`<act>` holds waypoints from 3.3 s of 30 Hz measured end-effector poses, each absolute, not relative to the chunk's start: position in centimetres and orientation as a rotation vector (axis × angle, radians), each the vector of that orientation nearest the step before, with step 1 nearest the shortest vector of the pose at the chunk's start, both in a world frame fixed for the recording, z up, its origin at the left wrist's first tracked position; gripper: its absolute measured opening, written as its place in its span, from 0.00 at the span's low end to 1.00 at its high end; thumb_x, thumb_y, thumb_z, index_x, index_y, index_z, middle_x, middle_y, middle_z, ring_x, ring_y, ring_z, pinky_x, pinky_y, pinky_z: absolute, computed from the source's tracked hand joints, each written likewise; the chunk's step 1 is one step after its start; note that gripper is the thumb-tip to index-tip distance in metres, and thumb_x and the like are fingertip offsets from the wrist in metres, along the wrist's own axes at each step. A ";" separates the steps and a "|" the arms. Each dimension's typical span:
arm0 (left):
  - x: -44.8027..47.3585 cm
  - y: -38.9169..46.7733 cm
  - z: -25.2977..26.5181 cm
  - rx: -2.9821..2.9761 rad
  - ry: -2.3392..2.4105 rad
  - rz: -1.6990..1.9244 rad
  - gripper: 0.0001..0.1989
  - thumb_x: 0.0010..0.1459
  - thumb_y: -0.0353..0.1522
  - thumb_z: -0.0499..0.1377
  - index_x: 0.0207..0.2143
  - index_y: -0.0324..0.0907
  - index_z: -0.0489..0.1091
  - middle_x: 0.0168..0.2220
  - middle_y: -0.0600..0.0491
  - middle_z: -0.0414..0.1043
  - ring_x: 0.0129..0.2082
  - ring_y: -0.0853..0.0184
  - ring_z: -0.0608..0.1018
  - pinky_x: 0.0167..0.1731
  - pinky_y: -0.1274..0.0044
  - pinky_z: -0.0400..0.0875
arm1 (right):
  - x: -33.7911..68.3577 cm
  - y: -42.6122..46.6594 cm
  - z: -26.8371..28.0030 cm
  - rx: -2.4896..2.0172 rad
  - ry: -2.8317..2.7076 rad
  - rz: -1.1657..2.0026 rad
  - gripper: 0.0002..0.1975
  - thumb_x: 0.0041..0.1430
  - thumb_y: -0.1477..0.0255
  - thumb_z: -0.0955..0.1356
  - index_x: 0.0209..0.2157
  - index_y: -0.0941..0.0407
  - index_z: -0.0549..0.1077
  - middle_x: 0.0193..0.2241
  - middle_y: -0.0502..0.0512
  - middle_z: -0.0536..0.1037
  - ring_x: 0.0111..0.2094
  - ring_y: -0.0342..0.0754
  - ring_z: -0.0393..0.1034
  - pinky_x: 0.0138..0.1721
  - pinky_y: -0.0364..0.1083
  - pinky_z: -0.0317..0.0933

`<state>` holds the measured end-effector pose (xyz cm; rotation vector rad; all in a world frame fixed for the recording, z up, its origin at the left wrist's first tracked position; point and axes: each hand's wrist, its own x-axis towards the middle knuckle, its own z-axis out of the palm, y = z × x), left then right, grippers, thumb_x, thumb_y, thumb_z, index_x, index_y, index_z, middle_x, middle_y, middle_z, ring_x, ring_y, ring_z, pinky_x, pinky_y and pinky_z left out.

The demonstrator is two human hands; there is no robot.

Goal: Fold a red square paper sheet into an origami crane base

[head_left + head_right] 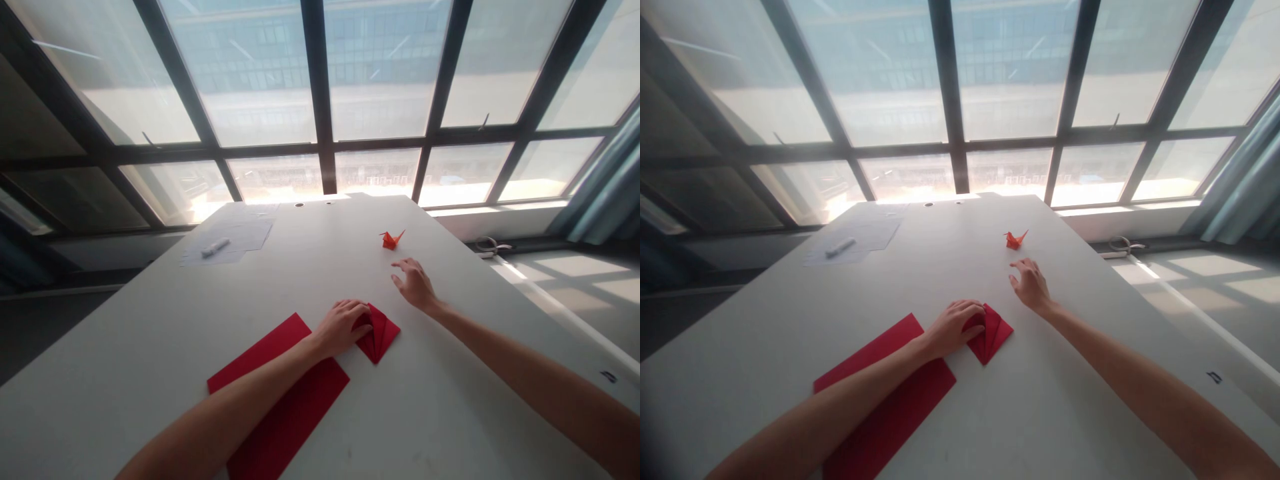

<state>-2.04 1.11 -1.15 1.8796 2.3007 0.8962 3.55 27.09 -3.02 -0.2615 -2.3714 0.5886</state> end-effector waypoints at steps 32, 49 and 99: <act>-2.1 1.2 -1.7 1.883 2.325 0.909 0.09 0.65 0.35 0.54 0.45 0.44 0.71 0.48 0.49 0.73 0.50 0.62 0.72 0.56 0.69 0.62 | -2.7 26.9 -1.3 0.261 -2.377 0.490 0.12 0.57 0.78 0.63 0.41 0.53 0.72 0.39 0.57 0.72 0.40 0.51 0.67 0.42 0.49 0.64; -2.3 1.2 -1.5 1.840 2.269 0.946 0.07 0.64 0.33 0.56 0.43 0.44 0.70 0.49 0.50 0.73 0.52 0.62 0.73 0.55 0.70 0.63 | -9.7 25.8 -3.8 -0.311 -2.145 0.903 0.18 0.52 0.79 0.60 0.44 0.62 0.73 0.41 0.65 0.73 0.33 0.51 0.68 0.45 0.53 0.65; -2.4 1.0 -2.0 1.769 2.239 0.872 0.24 0.61 0.45 0.59 0.56 0.46 0.62 0.59 0.46 0.67 0.65 0.56 0.60 0.65 0.61 0.50 | -14.5 25.1 -1.7 -0.270 -2.558 0.641 0.08 0.57 0.72 0.68 0.37 0.53 0.79 0.33 0.54 0.82 0.35 0.50 0.75 0.37 0.44 0.62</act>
